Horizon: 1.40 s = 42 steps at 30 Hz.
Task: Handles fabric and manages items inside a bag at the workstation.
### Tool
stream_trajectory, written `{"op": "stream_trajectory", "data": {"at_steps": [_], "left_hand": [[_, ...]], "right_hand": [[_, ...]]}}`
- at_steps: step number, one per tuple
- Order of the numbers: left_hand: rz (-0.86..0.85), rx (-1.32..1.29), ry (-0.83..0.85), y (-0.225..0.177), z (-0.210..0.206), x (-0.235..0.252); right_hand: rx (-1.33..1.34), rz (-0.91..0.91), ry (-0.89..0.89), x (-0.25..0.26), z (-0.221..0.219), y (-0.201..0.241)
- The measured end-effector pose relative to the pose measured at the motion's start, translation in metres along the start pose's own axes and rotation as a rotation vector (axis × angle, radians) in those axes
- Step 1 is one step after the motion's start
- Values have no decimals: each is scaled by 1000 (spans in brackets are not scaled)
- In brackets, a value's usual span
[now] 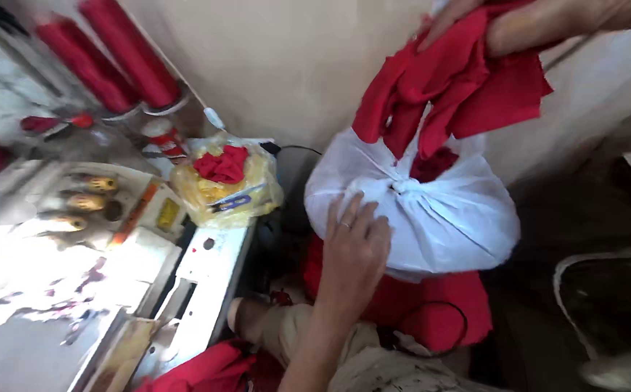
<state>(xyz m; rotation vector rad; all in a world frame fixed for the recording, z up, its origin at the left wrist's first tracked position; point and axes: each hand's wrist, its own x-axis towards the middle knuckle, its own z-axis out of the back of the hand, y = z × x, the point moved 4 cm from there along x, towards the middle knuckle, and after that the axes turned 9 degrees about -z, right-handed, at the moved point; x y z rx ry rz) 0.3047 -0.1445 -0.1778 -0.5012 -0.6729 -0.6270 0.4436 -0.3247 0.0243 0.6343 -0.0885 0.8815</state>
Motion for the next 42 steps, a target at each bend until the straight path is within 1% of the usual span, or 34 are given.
{"op": "stream_trajectory", "data": {"at_steps": [2,3,5,7,9,11,14,16,17,19,20,21,22,24,27,31,32,34,36,37,39,41,42], "left_hand": [[-4,13,-58,-1,18,-11],[-2,8,-69,-1,28,-18],[16,-5,-43,-3,45,-36],[57,-1,-12,-6,61,-55],[122,16,10,-11,76,-73],[180,42,19,-16,90,-89],[295,90,4,-25,111,-108],[363,109,-22,-31,122,-120],[390,117,-27,-34,127,-126],[446,144,-16,-42,136,-132],[475,149,-10,-45,141,-135],[497,147,-13,-45,144,-141],[518,136,-18,-45,145,-148],[540,131,-27,-45,150,-157],[555,145,-41,-48,158,-161],[576,147,-77,-53,166,-166],[588,134,-82,-53,168,-168],[612,125,-90,-52,169,-172],[636,133,-85,-51,170,-175],[643,136,-83,-50,170,-177],[654,137,-84,-49,169,-179],[654,136,-81,-48,169,-179],[653,135,-76,-48,168,-178]], "right_hand": [[-76,103,-35,22,-3,21],[-126,126,-44,35,-7,31],[-196,97,-42,64,-25,51],[-231,91,16,100,-51,61],[-228,141,73,142,-84,64],[-180,171,92,182,-120,64],[-23,167,14,233,-180,54],[74,143,-8,249,-226,39],[68,139,35,252,-250,30],[-53,151,230,248,-290,16],[-103,161,315,246,-302,10],[-120,159,335,247,-307,7],[-114,142,318,248,-306,7],[-61,123,245,253,-293,13],[-47,77,192,254,-280,20],[-38,42,137,261,-278,22],[-56,37,122,263,-279,25],[-83,86,86,267,-283,36],[-97,192,112,264,-289,52],[-114,221,165,263,-294,58],[-254,223,270,257,-306,66],[-421,208,259,248,-318,70],[-447,209,236,243,-321,71]]}}
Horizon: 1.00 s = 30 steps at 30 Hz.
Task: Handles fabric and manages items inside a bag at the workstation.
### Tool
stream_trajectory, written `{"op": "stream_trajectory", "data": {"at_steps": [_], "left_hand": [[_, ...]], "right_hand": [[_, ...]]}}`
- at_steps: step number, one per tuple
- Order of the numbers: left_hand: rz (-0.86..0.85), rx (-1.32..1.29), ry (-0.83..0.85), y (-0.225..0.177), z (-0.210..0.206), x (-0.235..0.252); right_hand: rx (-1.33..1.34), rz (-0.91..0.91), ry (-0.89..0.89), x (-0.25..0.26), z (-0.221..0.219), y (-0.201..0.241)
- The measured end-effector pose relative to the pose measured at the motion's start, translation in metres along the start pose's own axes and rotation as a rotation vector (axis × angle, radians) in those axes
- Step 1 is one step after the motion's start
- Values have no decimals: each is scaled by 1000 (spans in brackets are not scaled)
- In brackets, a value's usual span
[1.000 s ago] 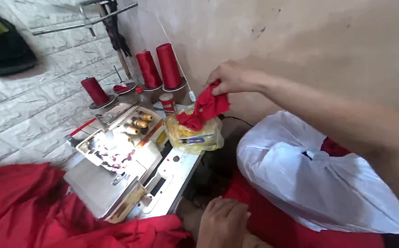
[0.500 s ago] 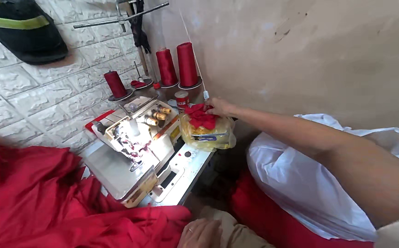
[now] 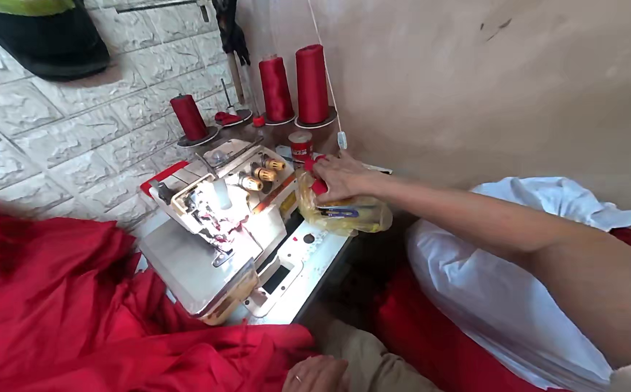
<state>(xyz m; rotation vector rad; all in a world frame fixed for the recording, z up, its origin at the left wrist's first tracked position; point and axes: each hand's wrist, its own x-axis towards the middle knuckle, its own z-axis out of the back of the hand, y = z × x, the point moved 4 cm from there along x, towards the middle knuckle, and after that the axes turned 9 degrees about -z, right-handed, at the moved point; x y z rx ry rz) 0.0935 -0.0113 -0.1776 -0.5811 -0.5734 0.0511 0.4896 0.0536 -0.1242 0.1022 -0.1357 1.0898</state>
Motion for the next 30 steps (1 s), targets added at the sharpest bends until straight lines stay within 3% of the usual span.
{"op": "stream_trajectory", "data": {"at_steps": [7,11,14,16,19,22,25,27,30], "left_hand": [[-27,-29,-2,-1,-4,0],[-2,-83,-10,1,-9,-4],[13,-123,-14,2,-15,-11],[70,-206,1,0,-13,-14],[156,-391,-67,-3,-3,-23],[174,-536,-198,-5,9,-36],[206,-533,-335,-10,21,-45],[311,-462,-450,-12,26,-50],[454,-510,-594,-6,25,-56]], "right_hand": [[137,-86,-66,2,23,-6],[357,-37,2,9,73,-30],[496,-132,17,-17,116,-28],[515,-31,-62,-33,129,-26],[520,376,-112,-88,133,18],[624,644,-59,-176,106,107],[710,900,51,-209,50,169],[808,887,109,-210,19,189],[961,672,134,-205,-1,201]]}}
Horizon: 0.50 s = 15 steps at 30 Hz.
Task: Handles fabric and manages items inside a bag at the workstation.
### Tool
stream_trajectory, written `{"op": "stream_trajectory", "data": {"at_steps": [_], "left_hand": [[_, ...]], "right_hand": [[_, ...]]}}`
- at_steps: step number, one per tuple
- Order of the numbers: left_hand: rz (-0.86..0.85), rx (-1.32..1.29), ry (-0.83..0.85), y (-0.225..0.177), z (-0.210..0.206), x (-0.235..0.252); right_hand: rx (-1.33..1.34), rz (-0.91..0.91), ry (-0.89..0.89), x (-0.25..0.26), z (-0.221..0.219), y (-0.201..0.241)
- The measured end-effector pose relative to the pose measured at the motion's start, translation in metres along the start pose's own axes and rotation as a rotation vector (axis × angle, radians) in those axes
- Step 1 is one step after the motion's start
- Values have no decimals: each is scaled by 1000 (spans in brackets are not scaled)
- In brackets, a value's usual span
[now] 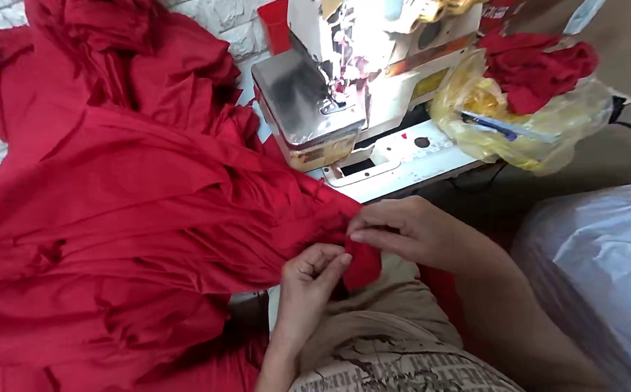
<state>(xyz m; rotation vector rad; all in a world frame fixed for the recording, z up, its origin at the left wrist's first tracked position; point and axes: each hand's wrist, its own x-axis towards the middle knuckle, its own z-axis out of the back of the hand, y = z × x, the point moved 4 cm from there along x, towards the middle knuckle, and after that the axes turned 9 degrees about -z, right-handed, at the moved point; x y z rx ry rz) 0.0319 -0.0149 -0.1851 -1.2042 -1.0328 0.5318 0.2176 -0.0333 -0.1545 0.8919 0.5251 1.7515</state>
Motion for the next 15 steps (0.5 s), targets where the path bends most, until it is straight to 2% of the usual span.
{"op": "stream_trajectory", "data": {"at_steps": [2,5,8,10,15], "left_hand": [[63,-113,-104,9,1,-1],[173,-299,-306,21,-3,-1],[196,-410,-397,31,-10,0],[183,-400,-396,34,-15,0],[121,-282,-360,41,-16,0]], "right_hand": [[-17,-76,-216,0,-5,0],[-78,-40,-529,-13,-12,4],[-18,-52,-496,-25,-29,3],[-86,-73,-464,-29,-41,-1],[-300,-113,-526,-31,-49,-4]]}}
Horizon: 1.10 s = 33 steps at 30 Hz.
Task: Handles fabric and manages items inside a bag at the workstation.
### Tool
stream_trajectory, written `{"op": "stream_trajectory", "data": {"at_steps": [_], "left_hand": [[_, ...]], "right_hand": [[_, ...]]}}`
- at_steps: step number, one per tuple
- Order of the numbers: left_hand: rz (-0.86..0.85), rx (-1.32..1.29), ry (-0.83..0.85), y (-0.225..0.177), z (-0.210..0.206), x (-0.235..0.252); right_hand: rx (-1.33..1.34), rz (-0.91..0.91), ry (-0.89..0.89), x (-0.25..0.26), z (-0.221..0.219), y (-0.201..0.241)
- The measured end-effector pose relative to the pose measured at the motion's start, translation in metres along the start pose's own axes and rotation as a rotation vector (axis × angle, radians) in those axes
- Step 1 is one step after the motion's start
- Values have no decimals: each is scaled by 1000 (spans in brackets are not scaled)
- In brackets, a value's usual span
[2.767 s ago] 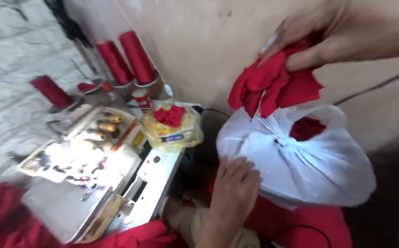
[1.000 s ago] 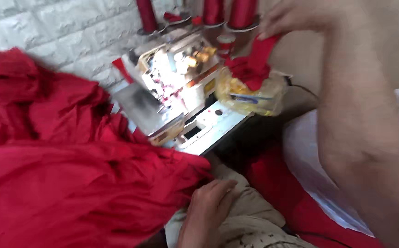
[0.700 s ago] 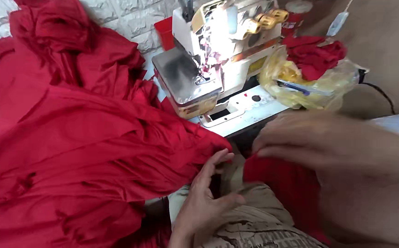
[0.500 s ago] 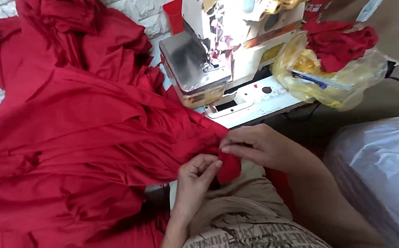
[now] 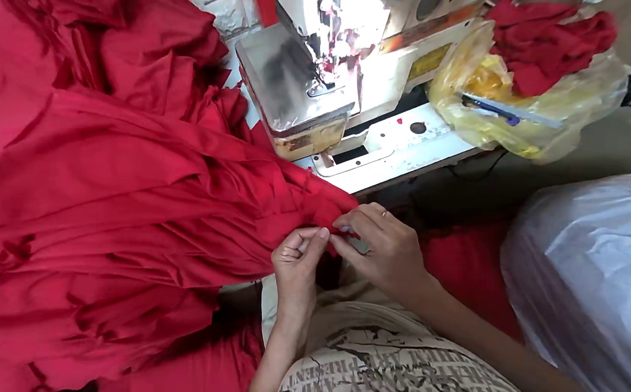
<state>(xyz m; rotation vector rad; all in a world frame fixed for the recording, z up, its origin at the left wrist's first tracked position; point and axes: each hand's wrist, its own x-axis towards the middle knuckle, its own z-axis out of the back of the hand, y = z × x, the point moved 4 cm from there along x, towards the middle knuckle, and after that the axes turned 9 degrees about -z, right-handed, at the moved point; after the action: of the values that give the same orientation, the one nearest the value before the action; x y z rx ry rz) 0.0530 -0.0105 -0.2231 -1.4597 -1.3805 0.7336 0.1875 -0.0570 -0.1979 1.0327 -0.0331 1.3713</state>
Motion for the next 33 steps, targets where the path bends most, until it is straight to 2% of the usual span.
{"op": "stream_trajectory", "data": {"at_steps": [4,7,11,16,18,23,25,29,33], "left_hand": [[-56,76,28,2,-1,-1],[-56,117,65,2,-3,-3],[-74,217,124,-3,0,-3],[-80,239,187,-10,9,-2],[-97,248,206,-13,8,-5],[-166,428,179,-35,8,-4],[-185,514,183,-49,10,-2],[-331,656,163,-80,15,0],[-477,637,148,-100,24,-2]], "right_hand": [[-61,14,-43,-1,-1,2],[14,-40,22,-2,-2,0],[262,-191,232,-3,-3,-9],[714,-349,386,6,1,-22],[701,-297,429,7,6,-21],[454,-4,436,13,9,13],[444,55,480,20,9,28],[478,249,402,34,1,44],[528,330,387,38,2,60]]}}
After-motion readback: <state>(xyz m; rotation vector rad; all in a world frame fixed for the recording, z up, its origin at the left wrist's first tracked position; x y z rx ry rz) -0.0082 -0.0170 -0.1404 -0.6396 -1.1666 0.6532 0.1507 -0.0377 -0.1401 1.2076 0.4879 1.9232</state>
